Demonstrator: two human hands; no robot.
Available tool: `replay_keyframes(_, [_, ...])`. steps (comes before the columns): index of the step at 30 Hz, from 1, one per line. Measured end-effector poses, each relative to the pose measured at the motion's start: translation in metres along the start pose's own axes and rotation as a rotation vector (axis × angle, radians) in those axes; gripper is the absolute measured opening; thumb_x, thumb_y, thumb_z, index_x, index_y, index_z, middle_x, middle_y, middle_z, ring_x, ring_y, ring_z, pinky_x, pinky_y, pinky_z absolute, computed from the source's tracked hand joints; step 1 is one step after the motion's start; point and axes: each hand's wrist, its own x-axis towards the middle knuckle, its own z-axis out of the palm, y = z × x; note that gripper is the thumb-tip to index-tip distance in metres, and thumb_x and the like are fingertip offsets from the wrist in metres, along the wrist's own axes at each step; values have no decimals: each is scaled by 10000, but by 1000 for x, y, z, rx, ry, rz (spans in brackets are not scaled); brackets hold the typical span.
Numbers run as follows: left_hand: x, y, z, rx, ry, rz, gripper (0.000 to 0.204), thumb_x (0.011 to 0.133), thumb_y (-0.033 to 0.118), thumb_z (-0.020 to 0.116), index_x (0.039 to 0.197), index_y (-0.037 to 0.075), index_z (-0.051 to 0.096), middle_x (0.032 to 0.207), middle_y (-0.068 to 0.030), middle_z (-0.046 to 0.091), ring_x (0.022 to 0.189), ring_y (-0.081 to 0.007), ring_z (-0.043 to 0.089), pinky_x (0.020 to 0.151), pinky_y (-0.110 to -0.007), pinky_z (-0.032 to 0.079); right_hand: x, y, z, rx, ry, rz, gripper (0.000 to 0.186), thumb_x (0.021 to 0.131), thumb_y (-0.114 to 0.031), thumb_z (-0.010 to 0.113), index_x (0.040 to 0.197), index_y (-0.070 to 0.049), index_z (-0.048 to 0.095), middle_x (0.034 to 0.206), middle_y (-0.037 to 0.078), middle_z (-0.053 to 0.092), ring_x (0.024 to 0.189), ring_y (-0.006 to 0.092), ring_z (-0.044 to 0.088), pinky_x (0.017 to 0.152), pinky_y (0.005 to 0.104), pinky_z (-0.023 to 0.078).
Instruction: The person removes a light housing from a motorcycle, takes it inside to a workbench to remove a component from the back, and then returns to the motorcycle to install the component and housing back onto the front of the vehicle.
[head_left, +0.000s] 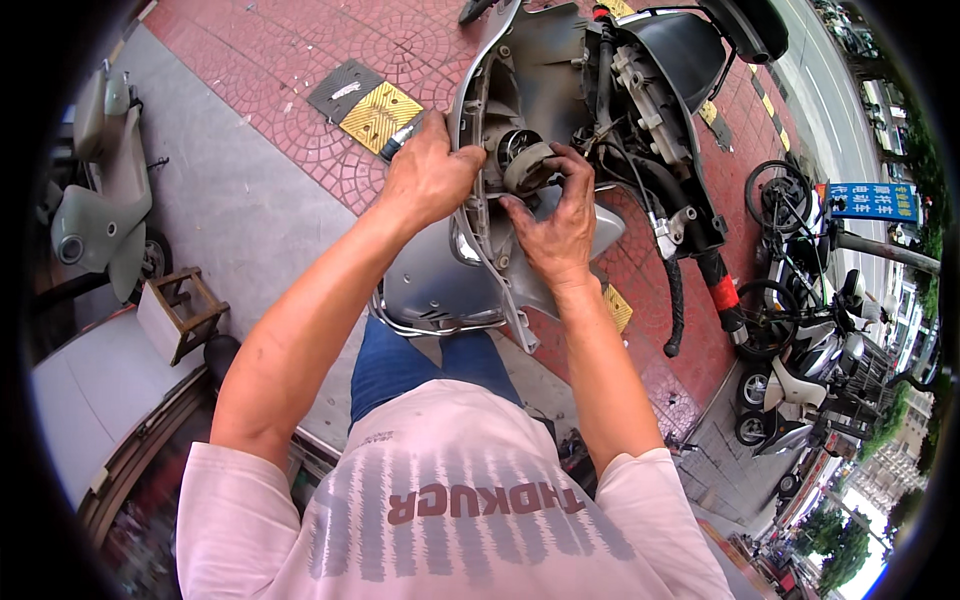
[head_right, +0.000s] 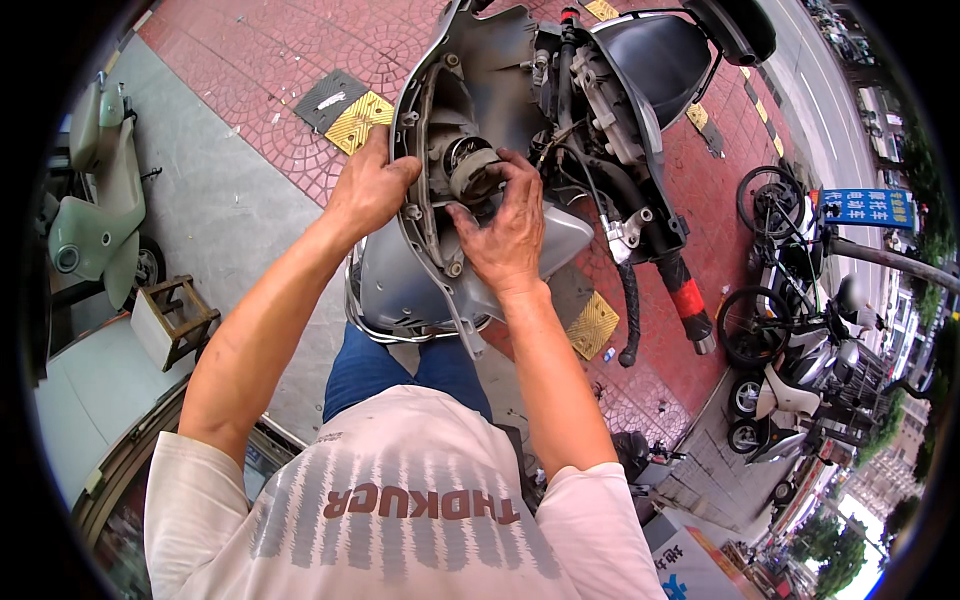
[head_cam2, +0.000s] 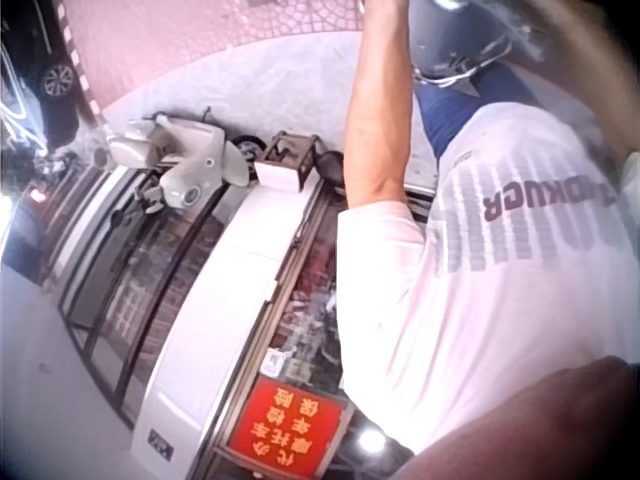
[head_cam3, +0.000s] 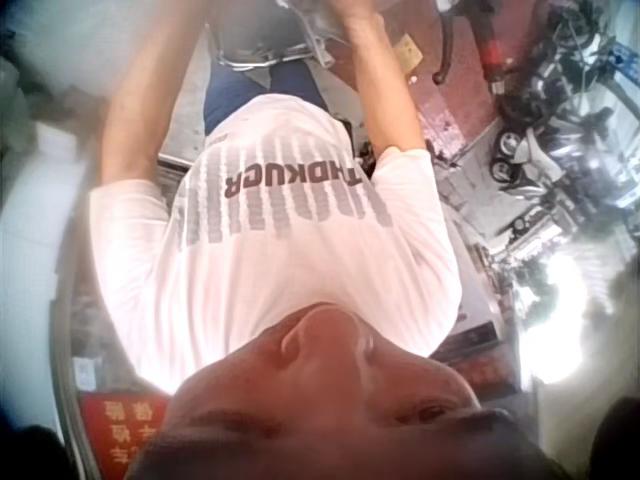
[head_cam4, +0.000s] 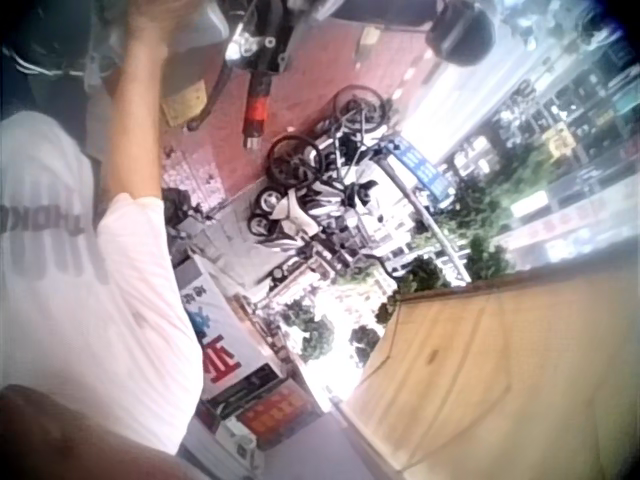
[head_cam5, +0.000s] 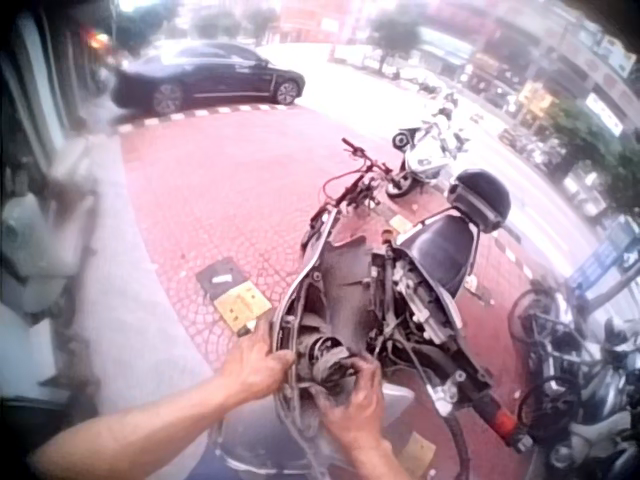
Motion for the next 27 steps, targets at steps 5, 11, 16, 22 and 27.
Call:
replay_keyframes(5, [-1,-7,3,-2,33,28,569,900,334,636,1247,-102,524,1163,-410,668,1161,-547,641,1043,-549,474,4,4,-6,12,45,-50,595,735,-121,871,1233,-35,557,1353,196,597,1250,405,574,1079,481,473])
replay_keyframes(11, [-9,6,-2,38,14,-11,556,897,317,645,1269,-80,535,1173,-385,682,1171,-531,646,1051,-539,477,21,-1,-11,-64,35,-51,597,741,-187,872,1254,-17,618,1265,186,651,1193,390,602,1053,461,489])
replay_keyframes(16, [-6,-6,2,26,23,20,592,896,310,651,1328,-77,528,1183,-370,691,1180,-512,655,1045,-533,483,24,-1,-9,-44,15,-26,634,738,-192,879,1291,-1,635,1285,195,649,1208,391,601,1059,461,493])
replay_keyframes(22, [-7,-4,3,1,17,28,593,894,239,612,1401,-58,536,1237,-325,690,1189,-449,664,1038,-459,488,24,0,-11,-41,18,-18,625,755,-208,881,1300,13,669,1299,200,663,1216,381,619,1067,447,507])
replay_keyframes(27, [-6,-9,4,-11,25,53,615,888,200,616,1453,-27,524,1304,-285,684,1235,-421,651,1084,-443,469,25,-1,-10,-22,42,-16,594,766,-227,864,1283,12,691,1287,191,671,1198,373,622,1054,441,512])
